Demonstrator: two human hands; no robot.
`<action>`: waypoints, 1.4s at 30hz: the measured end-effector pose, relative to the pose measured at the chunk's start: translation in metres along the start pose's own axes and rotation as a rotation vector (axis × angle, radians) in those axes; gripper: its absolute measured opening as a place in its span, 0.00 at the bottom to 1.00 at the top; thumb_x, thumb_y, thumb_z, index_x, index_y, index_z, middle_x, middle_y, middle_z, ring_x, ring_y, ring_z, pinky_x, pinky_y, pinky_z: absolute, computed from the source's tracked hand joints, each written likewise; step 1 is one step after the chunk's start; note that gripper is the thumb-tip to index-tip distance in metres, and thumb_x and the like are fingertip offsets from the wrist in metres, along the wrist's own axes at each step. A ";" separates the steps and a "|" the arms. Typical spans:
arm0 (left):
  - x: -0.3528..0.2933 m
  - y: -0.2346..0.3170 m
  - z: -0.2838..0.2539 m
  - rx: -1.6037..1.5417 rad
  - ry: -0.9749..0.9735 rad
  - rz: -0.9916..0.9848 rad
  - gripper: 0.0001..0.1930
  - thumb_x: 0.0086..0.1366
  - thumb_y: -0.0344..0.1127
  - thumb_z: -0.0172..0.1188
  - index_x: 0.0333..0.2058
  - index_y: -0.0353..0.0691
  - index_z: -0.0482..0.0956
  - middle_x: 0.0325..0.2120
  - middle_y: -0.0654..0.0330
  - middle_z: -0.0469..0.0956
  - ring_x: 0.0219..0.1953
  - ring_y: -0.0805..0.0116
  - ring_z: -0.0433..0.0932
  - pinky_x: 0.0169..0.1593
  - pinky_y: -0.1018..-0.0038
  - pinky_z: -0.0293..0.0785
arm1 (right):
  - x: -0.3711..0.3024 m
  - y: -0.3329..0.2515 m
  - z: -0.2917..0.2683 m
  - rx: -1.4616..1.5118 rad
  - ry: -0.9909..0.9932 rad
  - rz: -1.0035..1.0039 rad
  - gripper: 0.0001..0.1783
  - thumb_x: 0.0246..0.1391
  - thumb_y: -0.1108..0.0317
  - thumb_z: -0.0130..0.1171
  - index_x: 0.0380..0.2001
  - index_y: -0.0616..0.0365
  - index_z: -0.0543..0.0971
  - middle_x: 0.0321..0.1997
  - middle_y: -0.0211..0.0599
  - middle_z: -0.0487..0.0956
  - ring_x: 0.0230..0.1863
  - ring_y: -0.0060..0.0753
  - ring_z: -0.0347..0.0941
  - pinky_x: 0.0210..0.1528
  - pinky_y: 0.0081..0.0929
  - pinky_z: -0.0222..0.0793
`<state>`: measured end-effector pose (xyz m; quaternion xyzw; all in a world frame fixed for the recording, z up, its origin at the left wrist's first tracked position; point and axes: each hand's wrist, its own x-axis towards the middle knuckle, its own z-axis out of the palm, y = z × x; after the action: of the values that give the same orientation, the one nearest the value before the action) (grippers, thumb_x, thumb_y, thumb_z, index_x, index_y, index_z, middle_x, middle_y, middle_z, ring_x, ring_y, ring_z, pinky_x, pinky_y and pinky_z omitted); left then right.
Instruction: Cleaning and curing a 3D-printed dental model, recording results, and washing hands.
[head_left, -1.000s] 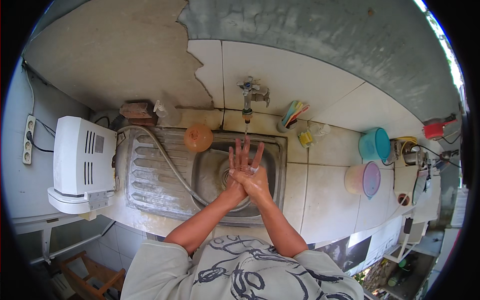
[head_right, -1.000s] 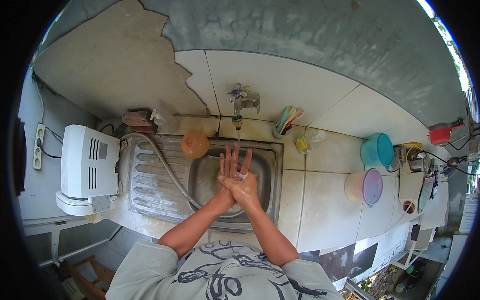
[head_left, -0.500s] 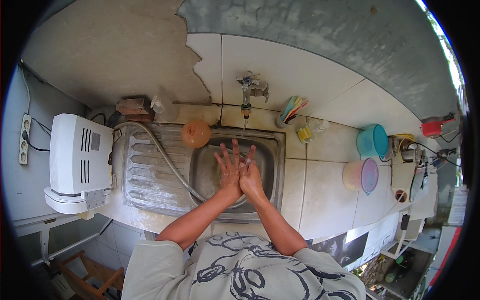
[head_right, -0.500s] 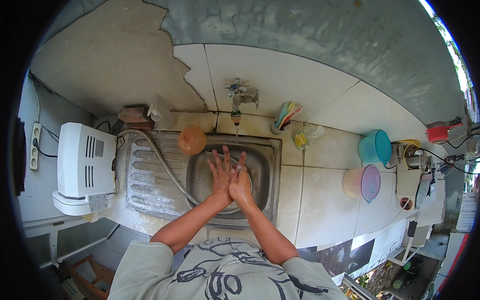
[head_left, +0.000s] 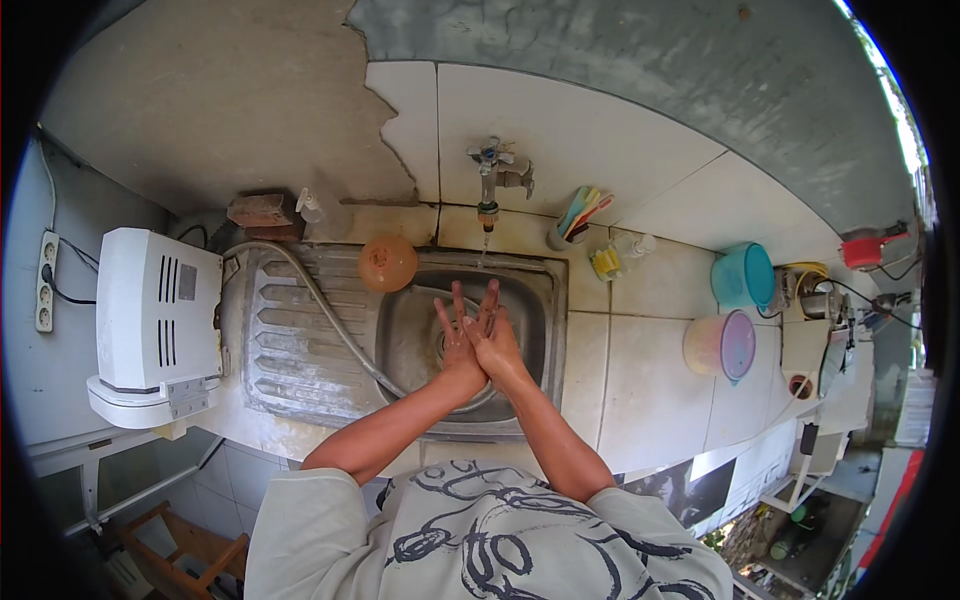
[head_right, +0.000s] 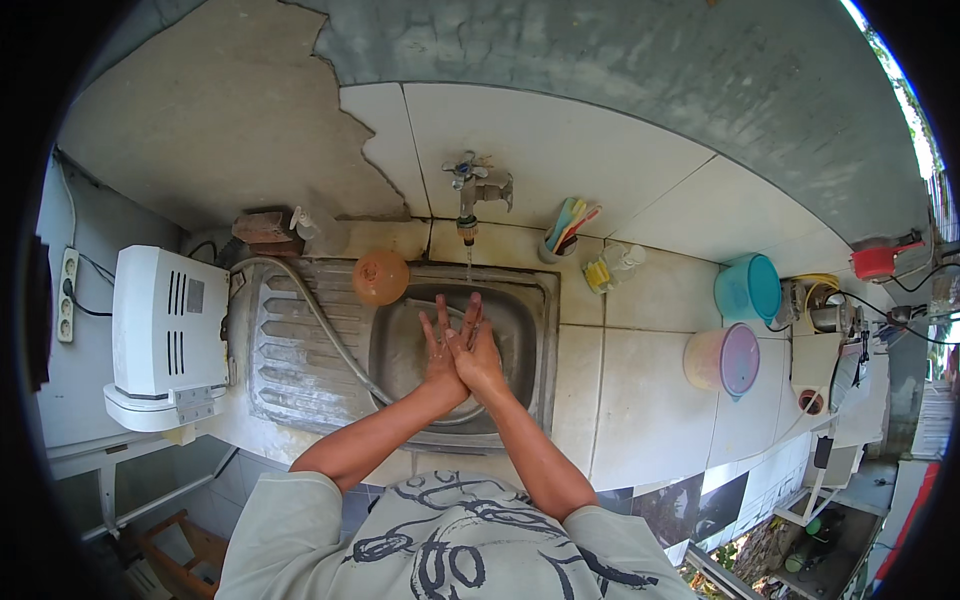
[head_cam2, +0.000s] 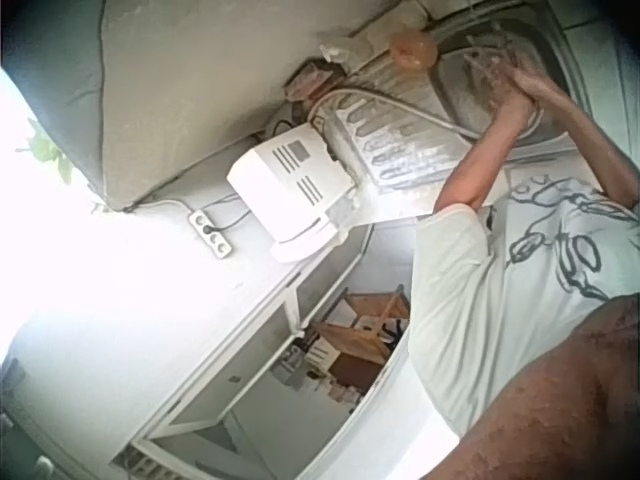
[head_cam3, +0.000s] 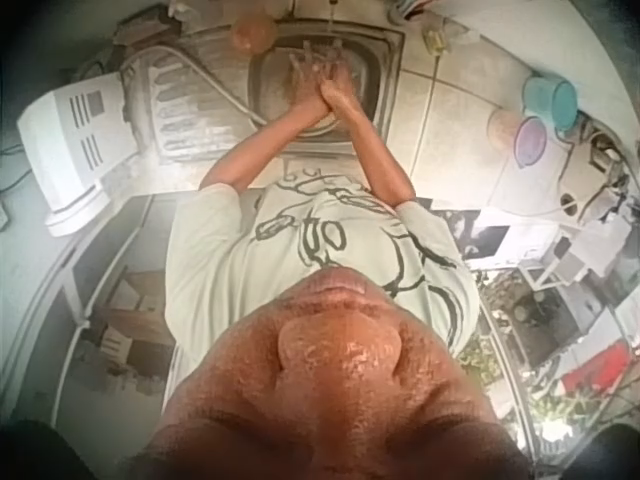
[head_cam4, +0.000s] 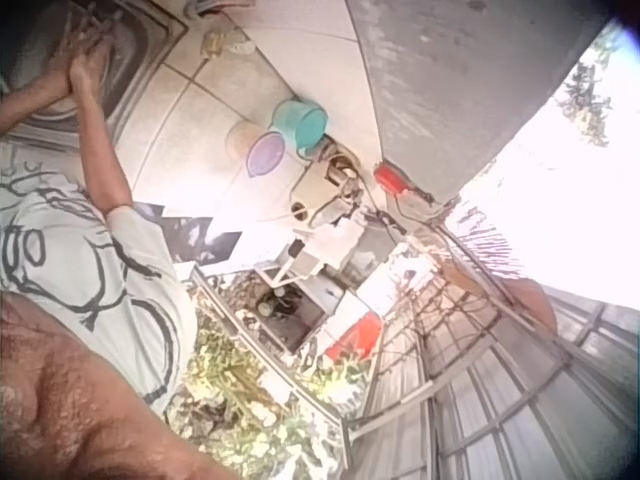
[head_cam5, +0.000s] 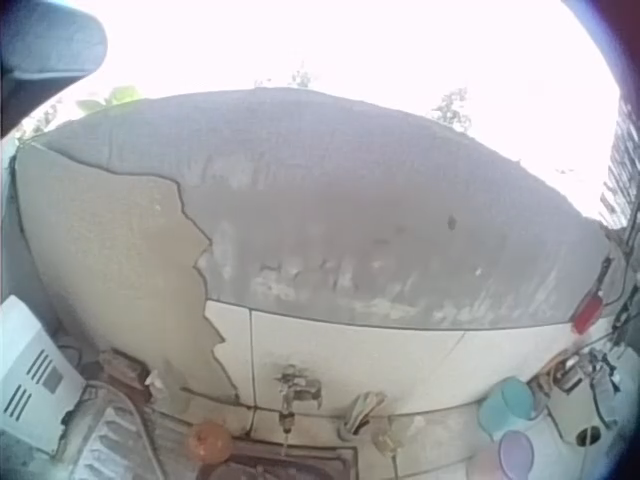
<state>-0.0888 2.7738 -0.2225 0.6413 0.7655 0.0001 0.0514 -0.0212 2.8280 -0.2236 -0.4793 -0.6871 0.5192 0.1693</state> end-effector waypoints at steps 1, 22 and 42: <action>0.002 0.005 -0.005 0.000 0.001 0.009 0.46 0.61 0.52 0.57 0.73 0.44 0.46 0.74 0.49 0.30 0.71 0.23 0.29 0.65 0.24 0.29 | 0.014 -0.002 -0.011 -0.244 -0.220 0.098 0.36 0.66 0.56 0.49 0.70 0.64 0.57 0.71 0.56 0.63 0.70 0.54 0.62 0.68 0.43 0.59; 0.012 0.010 -0.021 0.377 -0.113 0.073 0.47 0.60 0.58 0.57 0.70 0.34 0.54 0.72 0.39 0.44 0.72 0.27 0.28 0.65 0.24 0.29 | 0.060 0.014 -0.007 0.507 -0.152 0.416 0.22 0.65 0.61 0.50 0.51 0.69 0.78 0.49 0.54 0.81 0.52 0.46 0.78 0.52 0.40 0.70; 0.185 -0.060 0.146 -1.416 0.154 -0.054 0.23 0.73 0.45 0.46 0.63 0.46 0.61 0.58 0.58 0.68 0.61 0.59 0.65 0.66 0.61 0.59 | 0.129 0.003 0.049 -0.445 0.404 -0.130 0.46 0.56 0.49 0.62 0.67 0.67 0.57 0.64 0.67 0.60 0.58 0.65 0.68 0.49 0.54 0.74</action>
<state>-0.1683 2.9353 -0.3864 0.4329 0.5988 0.5412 0.4014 -0.1180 2.9084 -0.2807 -0.5532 -0.7656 0.2384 0.2260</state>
